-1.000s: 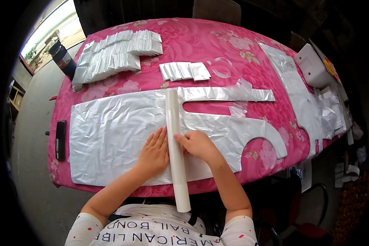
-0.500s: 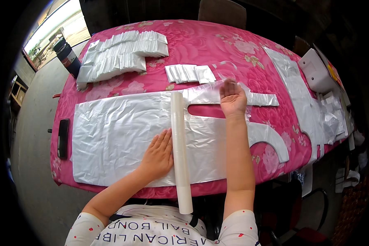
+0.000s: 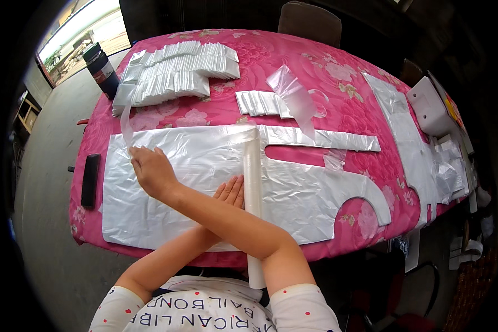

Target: The person repeatedly unrolls a roll of clear plastic wrap on a pink table, places small white rectangular items onto the film, folds the film over to enclose them, and sets the wrapped units aside. The person handles the plastic wrap roll and the small items by hand throughout.

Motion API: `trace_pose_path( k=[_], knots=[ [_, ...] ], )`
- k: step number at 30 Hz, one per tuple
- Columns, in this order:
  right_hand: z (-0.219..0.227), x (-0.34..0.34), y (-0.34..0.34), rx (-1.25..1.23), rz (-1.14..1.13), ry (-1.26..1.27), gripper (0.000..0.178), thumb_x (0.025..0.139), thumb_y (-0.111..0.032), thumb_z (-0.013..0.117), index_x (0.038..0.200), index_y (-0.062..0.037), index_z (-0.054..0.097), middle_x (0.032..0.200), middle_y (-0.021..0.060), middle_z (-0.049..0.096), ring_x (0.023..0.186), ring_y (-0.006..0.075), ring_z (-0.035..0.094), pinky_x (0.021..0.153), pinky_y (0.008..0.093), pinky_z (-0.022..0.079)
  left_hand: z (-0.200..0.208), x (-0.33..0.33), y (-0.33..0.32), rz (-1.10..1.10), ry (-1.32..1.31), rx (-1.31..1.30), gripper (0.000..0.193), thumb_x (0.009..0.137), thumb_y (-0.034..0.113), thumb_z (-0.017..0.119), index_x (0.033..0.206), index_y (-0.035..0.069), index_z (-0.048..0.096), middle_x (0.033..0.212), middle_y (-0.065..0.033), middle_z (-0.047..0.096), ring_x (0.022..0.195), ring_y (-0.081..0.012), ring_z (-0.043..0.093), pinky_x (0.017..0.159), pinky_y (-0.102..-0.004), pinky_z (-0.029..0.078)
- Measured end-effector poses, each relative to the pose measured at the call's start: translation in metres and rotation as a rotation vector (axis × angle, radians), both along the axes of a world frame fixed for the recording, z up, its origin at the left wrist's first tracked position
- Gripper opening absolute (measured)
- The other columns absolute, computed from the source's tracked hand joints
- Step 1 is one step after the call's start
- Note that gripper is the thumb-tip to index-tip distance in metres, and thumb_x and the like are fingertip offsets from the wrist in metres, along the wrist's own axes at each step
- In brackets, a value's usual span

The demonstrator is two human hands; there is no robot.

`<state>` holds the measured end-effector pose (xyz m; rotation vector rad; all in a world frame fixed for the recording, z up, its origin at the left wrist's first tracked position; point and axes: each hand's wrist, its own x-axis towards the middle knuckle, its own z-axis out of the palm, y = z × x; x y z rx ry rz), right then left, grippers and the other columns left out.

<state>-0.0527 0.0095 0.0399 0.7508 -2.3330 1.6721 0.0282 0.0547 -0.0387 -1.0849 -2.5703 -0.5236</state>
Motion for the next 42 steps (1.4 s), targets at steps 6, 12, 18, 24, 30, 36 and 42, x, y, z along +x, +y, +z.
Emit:
trace_pose_path(
  k=[6, 12, 18, 24, 30, 36, 42],
  knots=[
    [-0.039, 0.025, -0.049, 0.494, 0.327, -0.009, 0.044, 0.086, -0.024, 0.052, 0.124, -0.0004, 0.047, 0.131, 0.0207, 0.043, 0.127, 0.0373, 0.032, 0.104, 0.0457, 0.026, 0.009, -0.003, 0.006, -0.029, -0.178, -0.058, 0.056, 0.084, 0.019, 0.039, 0.132, -0.009, 0.031, 0.141, -0.022, 0.027, 0.133, -0.0313, 0.024, 0.11, -0.0412, 0.017],
    [0.007, 0.071, 0.032, 0.152, 0.341, 0.116, 0.046, 0.081, -0.019, 0.061, 0.121, 0.0003, 0.049, 0.13, 0.0195, 0.045, 0.127, 0.0367, 0.034, 0.102, 0.0428, 0.03, 0.016, -0.012, -0.006, -0.009, -0.358, 0.351, 0.054, 0.087, 0.017, 0.041, 0.132, -0.01, 0.029, 0.141, -0.0219, 0.027, 0.132, -0.0302, 0.027, 0.108, -0.0395, 0.021],
    [0.007, 0.108, 0.172, 0.254, -0.196, 0.151, 0.028, 0.08, -0.009, 0.061, 0.107, -0.0038, 0.059, 0.118, 0.0126, 0.056, 0.113, 0.0309, 0.05, 0.094, 0.039, 0.04, 0.049, -0.08, -0.006, -0.055, -1.226, 1.356, 0.056, 0.094, 0.03, 0.034, 0.133, -0.01, 0.026, 0.139, -0.0196, 0.031, 0.129, -0.0267, 0.032, 0.106, -0.0367, 0.027],
    [-0.025, 0.134, 0.245, 0.487, -0.197, 0.096, 0.042, 0.086, -0.028, 0.054, 0.118, -0.0016, 0.054, 0.127, 0.0167, 0.049, 0.12, 0.033, 0.044, 0.098, 0.0398, 0.037, 0.046, -0.12, 0.014, 0.09, -1.768, 1.687, 0.065, 0.094, 0.04, 0.032, 0.133, -0.011, 0.022, 0.135, -0.0222, 0.034, 0.126, -0.0291, 0.035, 0.106, -0.037, 0.029],
    [-0.026, 0.129, 0.247, 0.808, 0.063, 0.153, 0.061, 0.088, -0.05, 0.041, 0.13, -0.0066, 0.044, 0.139, 0.0118, 0.036, 0.131, 0.0303, 0.029, 0.107, 0.0418, 0.022, 0.056, -0.115, -0.004, 0.227, -1.663, 1.487, 0.059, 0.095, 0.041, 0.029, 0.126, -0.009, 0.034, 0.128, -0.0209, 0.042, 0.121, -0.0271, 0.042, 0.1, -0.0358, 0.036],
    [-0.021, 0.098, 0.161, 0.728, 0.304, 0.22, 0.065, 0.087, -0.054, 0.037, 0.134, -0.0081, 0.039, 0.142, 0.0096, 0.031, 0.136, 0.03, 0.017, 0.11, 0.0447, 0.008, 0.06, -0.077, -0.1, 0.165, -1.471, 1.304, 0.059, 0.095, 0.046, 0.027, 0.121, -0.004, 0.042, 0.118, -0.0181, 0.052, 0.108, -0.0244, 0.052, 0.093, -0.0343, 0.042],
    [0.007, 0.107, 0.044, 0.289, 0.851, 0.281, 0.06, 0.088, -0.049, 0.043, 0.128, -0.0047, 0.042, 0.135, 0.0165, 0.038, 0.129, 0.0336, 0.029, 0.105, 0.0476, 0.023, 0.064, -0.006, -0.212, 0.292, -1.317, 1.347, 0.063, 0.094, 0.051, 0.024, 0.12, -0.002, 0.045, 0.114, -0.0177, 0.055, 0.103, -0.0231, 0.056, 0.088, -0.0329, 0.044]
  ],
)
